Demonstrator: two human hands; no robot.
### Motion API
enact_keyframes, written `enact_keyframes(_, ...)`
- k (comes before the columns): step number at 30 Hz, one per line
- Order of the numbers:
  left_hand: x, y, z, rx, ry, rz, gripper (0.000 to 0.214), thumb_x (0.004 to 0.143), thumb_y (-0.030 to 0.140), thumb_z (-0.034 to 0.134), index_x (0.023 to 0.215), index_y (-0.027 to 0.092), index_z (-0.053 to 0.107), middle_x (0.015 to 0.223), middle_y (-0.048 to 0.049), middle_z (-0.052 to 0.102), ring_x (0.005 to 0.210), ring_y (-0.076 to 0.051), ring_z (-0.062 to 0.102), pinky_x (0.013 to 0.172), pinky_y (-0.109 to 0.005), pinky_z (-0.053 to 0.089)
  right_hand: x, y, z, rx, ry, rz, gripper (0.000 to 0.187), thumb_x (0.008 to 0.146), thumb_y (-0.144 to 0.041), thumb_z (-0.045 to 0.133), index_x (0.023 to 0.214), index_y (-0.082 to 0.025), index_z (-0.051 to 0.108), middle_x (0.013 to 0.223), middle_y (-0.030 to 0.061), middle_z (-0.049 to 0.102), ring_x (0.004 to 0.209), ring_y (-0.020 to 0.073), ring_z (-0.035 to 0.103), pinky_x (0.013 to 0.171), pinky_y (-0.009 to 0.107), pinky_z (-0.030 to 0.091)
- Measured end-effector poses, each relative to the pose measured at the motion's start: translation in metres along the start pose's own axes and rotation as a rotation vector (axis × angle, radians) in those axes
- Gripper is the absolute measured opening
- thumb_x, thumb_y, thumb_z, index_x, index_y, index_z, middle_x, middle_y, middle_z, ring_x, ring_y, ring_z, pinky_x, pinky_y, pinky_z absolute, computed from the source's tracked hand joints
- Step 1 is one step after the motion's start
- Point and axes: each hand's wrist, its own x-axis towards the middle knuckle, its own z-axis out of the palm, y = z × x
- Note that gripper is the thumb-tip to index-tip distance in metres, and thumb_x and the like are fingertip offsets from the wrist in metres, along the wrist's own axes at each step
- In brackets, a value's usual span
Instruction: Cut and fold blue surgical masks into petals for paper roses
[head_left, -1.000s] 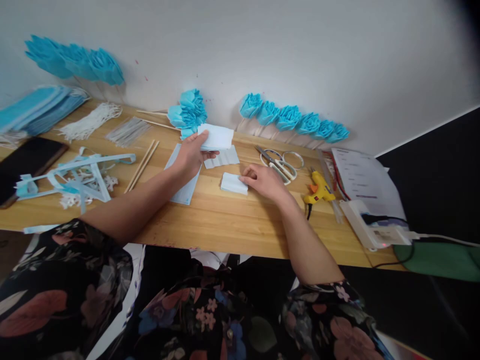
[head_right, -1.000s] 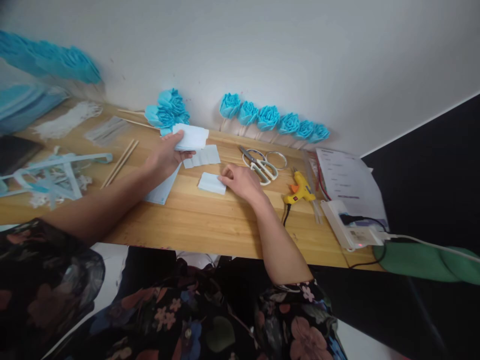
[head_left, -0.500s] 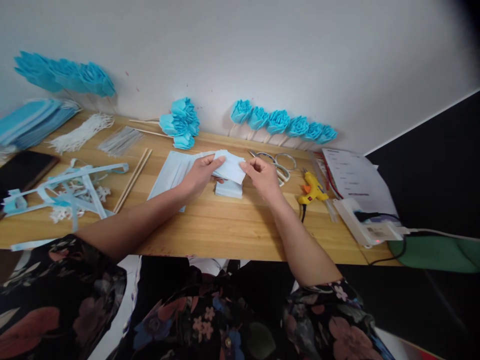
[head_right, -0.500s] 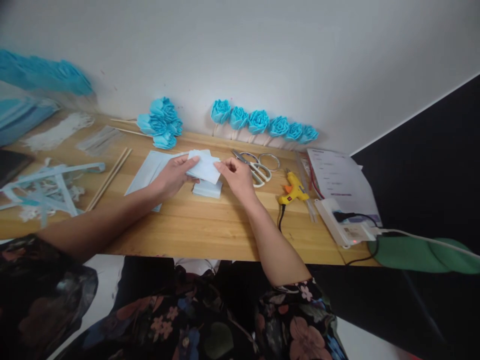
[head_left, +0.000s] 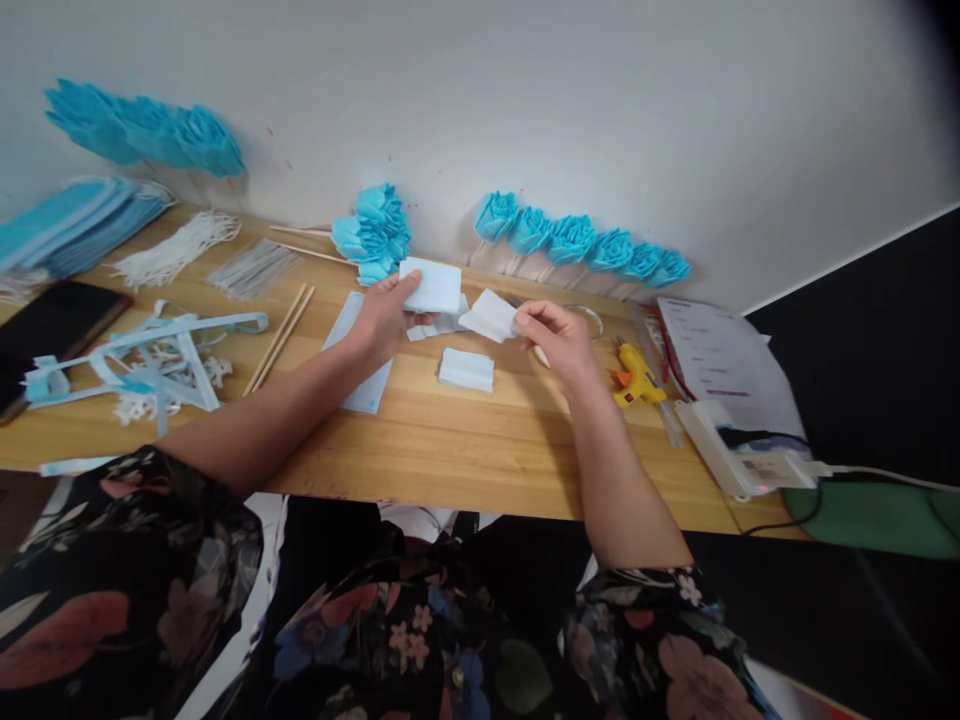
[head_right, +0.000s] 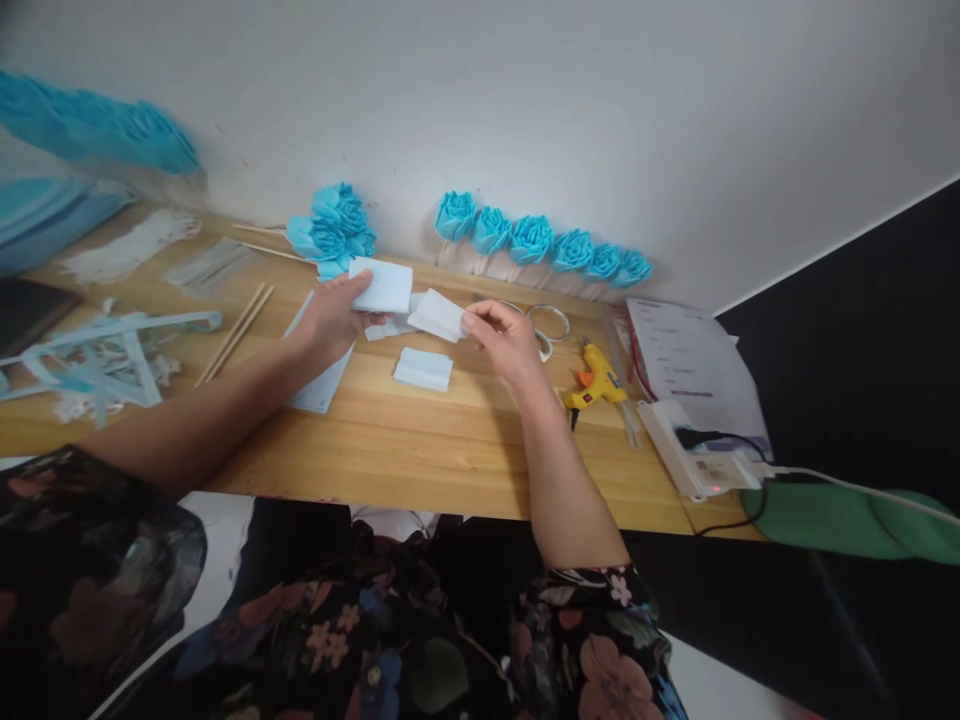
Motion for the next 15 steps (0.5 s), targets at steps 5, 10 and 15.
enact_keyframes(5, 0.009, 0.003, -0.008, -0.032, 0.022, 0.007, 0.031, 0.084, 0.045, 0.074, 0.093, 0.019, 0.062, 0.074, -0.0026, 0.072, 0.061, -0.013, 0.067, 0.055, -0.023, 0.053, -0.005, -0.004, -0.001, 0.168, -0.176, 0.084, 0.036, 0.076, -0.057, 0.069, 0.084, -0.023, 0.062, 0.073, -0.0002, 0.059, 0.061, 0.0127, 0.054, 0.054, 0.027, 0.047)
enact_keyframes(10, 0.006, 0.004, -0.006, -0.018, 0.021, -0.004, 0.032, 0.084, 0.046, 0.073, 0.096, 0.019, 0.062, 0.074, -0.0027, 0.072, 0.063, -0.014, 0.068, 0.058, -0.023, 0.053, -0.008, -0.002, 0.010, 0.061, -0.349, 0.196, 0.033, 0.076, -0.052, 0.071, 0.083, -0.020, 0.064, 0.067, -0.0004, 0.062, 0.055, 0.0098, 0.052, 0.048, 0.023, 0.040)
enact_keyframes(15, 0.006, 0.004, -0.005, -0.011, 0.037, 0.001, 0.030, 0.085, 0.044, 0.073, 0.092, 0.018, 0.061, 0.075, -0.0041, 0.072, 0.064, -0.014, 0.068, 0.057, -0.022, 0.052, -0.007, 0.001, 0.015, 0.025, -0.416, 0.247, 0.026, 0.080, -0.045, 0.071, 0.082, -0.019, 0.065, 0.065, -0.0001, 0.064, 0.055, 0.0093, 0.054, 0.046, 0.022, 0.037)
